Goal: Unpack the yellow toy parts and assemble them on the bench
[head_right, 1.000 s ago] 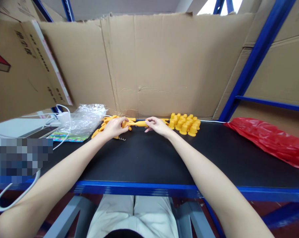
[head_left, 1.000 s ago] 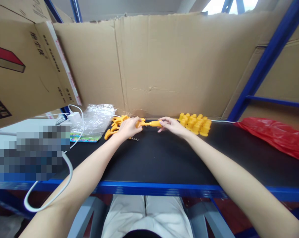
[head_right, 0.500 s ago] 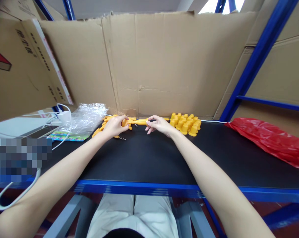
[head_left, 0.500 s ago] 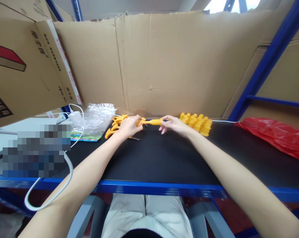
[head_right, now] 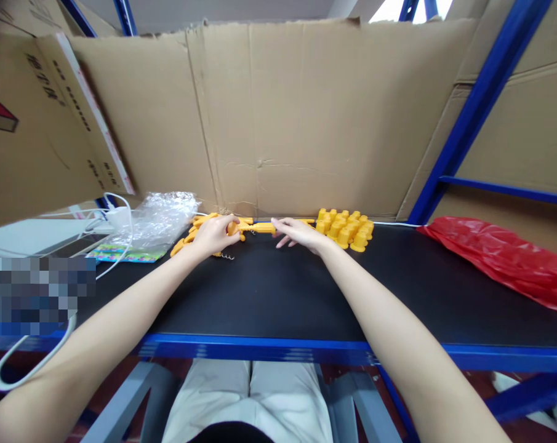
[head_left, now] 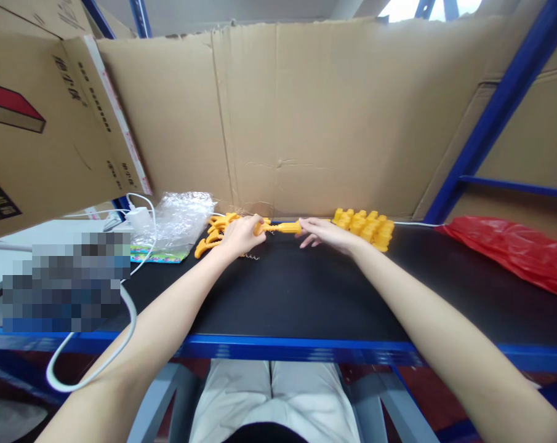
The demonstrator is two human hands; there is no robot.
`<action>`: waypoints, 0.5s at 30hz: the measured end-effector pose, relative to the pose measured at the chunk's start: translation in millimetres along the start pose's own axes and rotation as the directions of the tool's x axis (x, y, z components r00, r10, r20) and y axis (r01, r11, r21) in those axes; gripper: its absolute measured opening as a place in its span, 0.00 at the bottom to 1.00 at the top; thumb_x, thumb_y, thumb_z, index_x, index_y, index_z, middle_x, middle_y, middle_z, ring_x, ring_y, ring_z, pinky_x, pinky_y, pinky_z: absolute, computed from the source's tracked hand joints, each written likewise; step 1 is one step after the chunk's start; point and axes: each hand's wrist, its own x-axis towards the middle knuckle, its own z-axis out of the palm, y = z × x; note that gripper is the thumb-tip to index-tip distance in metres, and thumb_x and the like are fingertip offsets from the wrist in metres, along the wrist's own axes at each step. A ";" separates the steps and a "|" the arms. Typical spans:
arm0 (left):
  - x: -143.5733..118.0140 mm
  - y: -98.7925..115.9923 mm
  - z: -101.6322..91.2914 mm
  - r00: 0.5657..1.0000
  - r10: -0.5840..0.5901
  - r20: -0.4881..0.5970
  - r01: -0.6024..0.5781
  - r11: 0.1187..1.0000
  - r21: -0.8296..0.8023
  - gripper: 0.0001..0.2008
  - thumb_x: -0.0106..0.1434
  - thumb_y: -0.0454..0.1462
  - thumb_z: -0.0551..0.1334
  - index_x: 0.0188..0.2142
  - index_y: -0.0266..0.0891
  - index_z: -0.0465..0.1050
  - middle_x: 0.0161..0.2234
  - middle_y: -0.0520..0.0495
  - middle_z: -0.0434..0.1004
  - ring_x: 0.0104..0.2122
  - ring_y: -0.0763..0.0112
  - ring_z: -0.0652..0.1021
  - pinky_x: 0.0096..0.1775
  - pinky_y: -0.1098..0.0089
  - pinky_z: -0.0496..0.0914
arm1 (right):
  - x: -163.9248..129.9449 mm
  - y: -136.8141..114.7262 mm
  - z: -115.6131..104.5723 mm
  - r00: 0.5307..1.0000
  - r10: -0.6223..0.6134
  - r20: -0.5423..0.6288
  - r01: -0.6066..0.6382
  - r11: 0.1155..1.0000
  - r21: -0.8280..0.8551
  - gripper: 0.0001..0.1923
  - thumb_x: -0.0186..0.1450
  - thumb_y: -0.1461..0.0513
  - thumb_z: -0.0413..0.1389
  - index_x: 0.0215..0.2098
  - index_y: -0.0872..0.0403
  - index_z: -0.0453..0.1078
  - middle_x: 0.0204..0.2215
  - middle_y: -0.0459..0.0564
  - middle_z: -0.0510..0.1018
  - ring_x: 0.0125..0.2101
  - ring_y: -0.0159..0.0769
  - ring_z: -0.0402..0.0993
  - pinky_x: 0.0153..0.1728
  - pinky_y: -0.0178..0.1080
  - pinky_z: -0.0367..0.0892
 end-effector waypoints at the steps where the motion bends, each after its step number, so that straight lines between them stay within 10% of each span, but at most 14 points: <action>1: 0.2 -0.4 0.1 1.000 0.002 -0.001 -0.002 1.000 0.000 0.16 0.56 0.41 0.59 0.44 0.42 0.70 0.38 0.46 0.78 0.39 0.62 0.76 0.38 0.68 0.65 | -1.2 0.8 -3.0 1.000 -0.019 0.003 0.019 1.000 -0.002 0.26 0.61 0.50 0.56 0.53 0.53 0.61 0.47 0.56 0.74 0.30 0.31 0.77 0.27 0.31 0.68; 7: 0.4 -2.2 0.7 1.000 0.008 -0.011 -0.008 1.000 0.006 0.15 0.56 0.41 0.59 0.44 0.42 0.70 0.36 0.46 0.78 0.37 0.63 0.76 0.37 0.68 0.65 | 3.0 7.7 -7.6 0.989 -0.142 0.044 0.136 0.983 0.126 0.30 0.52 0.64 0.63 0.52 0.51 0.62 0.47 0.53 0.74 0.39 0.33 0.75 0.45 0.39 0.70; 15: -1.1 -0.3 -1.2 1.000 0.010 -0.017 -0.010 1.000 0.001 0.16 0.56 0.41 0.59 0.44 0.42 0.70 0.36 0.47 0.78 0.37 0.63 0.76 0.38 0.68 0.65 | 5.1 6.1 -1.3 0.991 -0.111 -0.074 0.115 0.992 0.042 0.19 0.58 0.59 0.59 0.47 0.55 0.69 0.41 0.54 0.77 0.31 0.32 0.77 0.38 0.37 0.70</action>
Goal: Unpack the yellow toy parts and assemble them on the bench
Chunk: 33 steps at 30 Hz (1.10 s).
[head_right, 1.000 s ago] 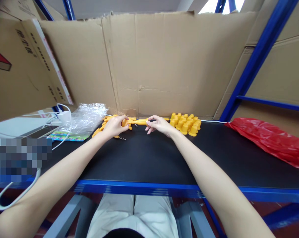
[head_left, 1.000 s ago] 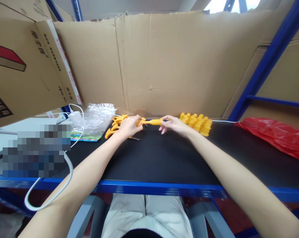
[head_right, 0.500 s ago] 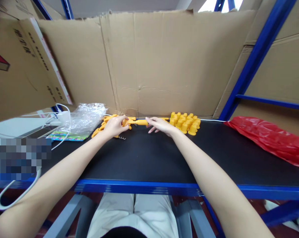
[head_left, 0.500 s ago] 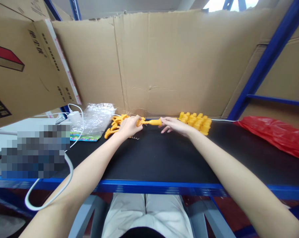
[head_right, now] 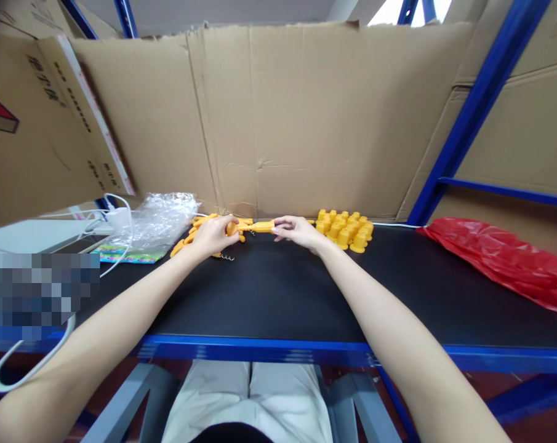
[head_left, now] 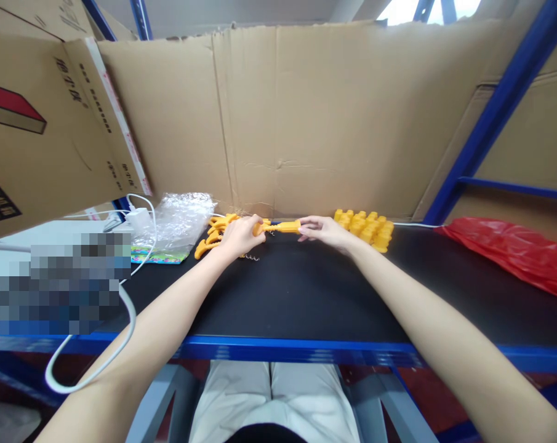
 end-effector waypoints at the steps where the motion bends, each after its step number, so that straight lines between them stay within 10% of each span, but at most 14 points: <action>1: -0.1 0.3 -0.3 1.000 0.002 -0.003 -0.002 1.000 0.001 0.16 0.56 0.41 0.59 0.44 0.42 0.70 0.36 0.47 0.78 0.37 0.63 0.76 0.38 0.68 0.65 | -1.0 -1.1 0.4 1.000 0.005 -0.004 -0.005 1.000 -0.010 0.18 0.59 0.58 0.58 0.46 0.55 0.69 0.39 0.54 0.78 0.31 0.32 0.77 0.36 0.36 0.70; 33: -0.3 3.7 -2.1 1.000 -0.011 0.010 0.011 1.000 -0.024 0.15 0.56 0.41 0.60 0.44 0.43 0.70 0.40 0.46 0.78 0.40 0.63 0.76 0.39 0.68 0.66 | -1.1 -1.5 5.5 0.999 0.041 0.021 -0.041 0.999 0.008 0.22 0.60 0.45 0.53 0.31 0.56 0.69 0.29 0.52 0.80 0.28 0.31 0.76 0.31 0.33 0.64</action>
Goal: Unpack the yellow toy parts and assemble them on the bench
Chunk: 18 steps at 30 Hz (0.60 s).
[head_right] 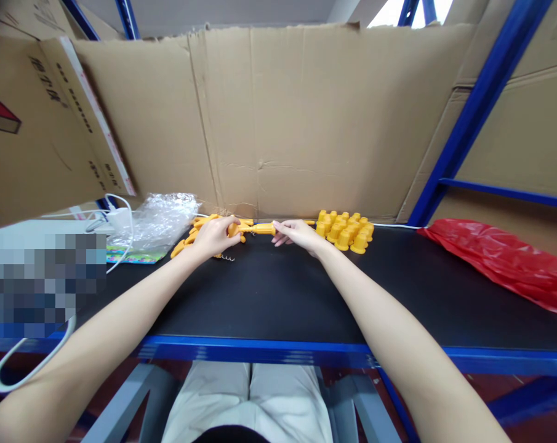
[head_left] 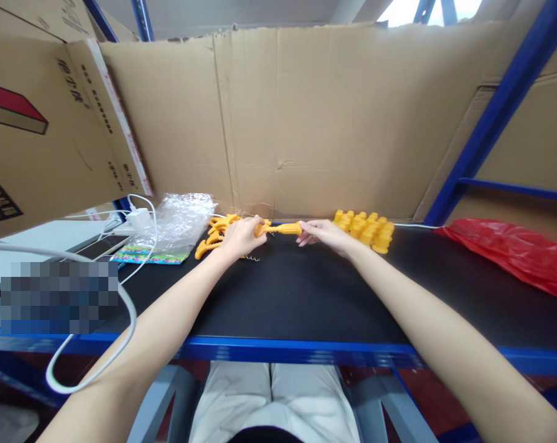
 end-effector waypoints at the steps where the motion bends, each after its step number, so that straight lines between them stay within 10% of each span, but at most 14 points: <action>1: 0.0 0.1 0.0 1.000 -0.002 0.001 0.002 1.000 0.001 0.15 0.56 0.41 0.59 0.44 0.43 0.70 0.40 0.47 0.78 0.40 0.63 0.76 0.39 0.68 0.66 | 0.6 1.0 0.3 1.000 0.005 -0.003 -0.005 1.000 0.002 0.22 0.59 0.44 0.53 0.32 0.56 0.69 0.29 0.52 0.80 0.28 0.31 0.76 0.31 0.33 0.64; 18: 0.0 -0.5 1.5 1.000 0.009 -0.005 -0.009 1.000 0.005 0.15 0.56 0.41 0.59 0.44 0.43 0.70 0.40 0.46 0.78 0.39 0.63 0.76 0.39 0.68 0.65 | 4.5 1.3 7.2 0.993 0.115 -0.041 -0.115 0.993 -0.005 0.25 0.63 0.43 0.46 0.32 0.56 0.68 0.24 0.52 0.79 0.23 0.31 0.75 0.28 0.33 0.66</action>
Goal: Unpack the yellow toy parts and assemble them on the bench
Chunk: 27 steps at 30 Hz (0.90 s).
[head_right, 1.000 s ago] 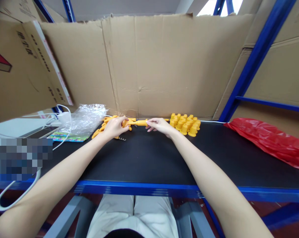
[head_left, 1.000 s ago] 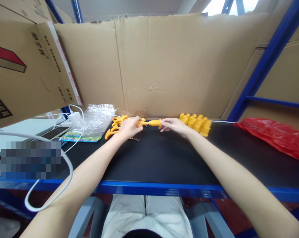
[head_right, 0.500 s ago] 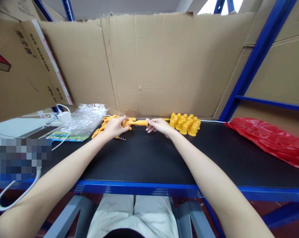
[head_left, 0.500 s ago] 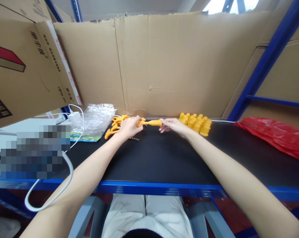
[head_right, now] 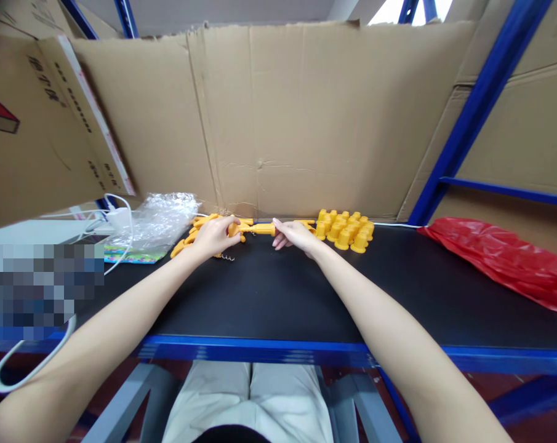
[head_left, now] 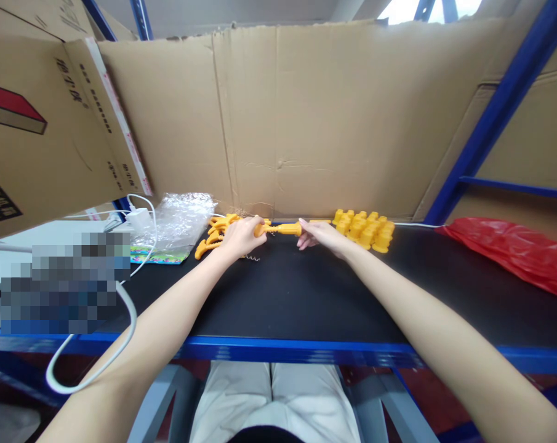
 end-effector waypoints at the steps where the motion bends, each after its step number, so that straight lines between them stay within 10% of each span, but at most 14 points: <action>1: 0.1 -0.5 0.2 1.000 -0.003 -0.003 0.003 1.000 0.005 0.15 0.57 0.41 0.59 0.44 0.42 0.70 0.40 0.46 0.78 0.39 0.62 0.76 0.39 0.68 0.65 | 0.5 -0.3 -1.4 1.000 0.011 0.006 -0.011 1.000 0.002 0.26 0.63 0.43 0.45 0.33 0.56 0.69 0.26 0.53 0.79 0.23 0.32 0.75 0.28 0.33 0.66; 9: 0.3 -2.9 0.1 1.000 -0.006 -0.003 0.006 1.000 0.022 0.15 0.57 0.42 0.59 0.44 0.43 0.70 0.37 0.47 0.78 0.37 0.62 0.77 0.37 0.68 0.65 | -8.5 -8.8 -14.7 0.995 -0.022 0.093 0.007 0.988 0.157 0.23 0.64 0.52 0.53 0.55 0.51 0.62 0.51 0.54 0.72 0.39 0.35 0.76 0.40 0.37 0.67; 27: 0.2 -4.5 3.4 1.000 0.008 -0.028 -0.006 0.999 0.047 0.16 0.59 0.43 0.57 0.45 0.44 0.69 0.37 0.48 0.78 0.36 0.65 0.76 0.35 0.69 0.64 | 0.0 1.6 -7.7 0.987 -0.158 -0.004 0.155 0.961 0.228 0.16 0.55 0.62 0.63 0.42 0.57 0.71 0.38 0.54 0.79 0.33 0.36 0.78 0.52 0.46 0.64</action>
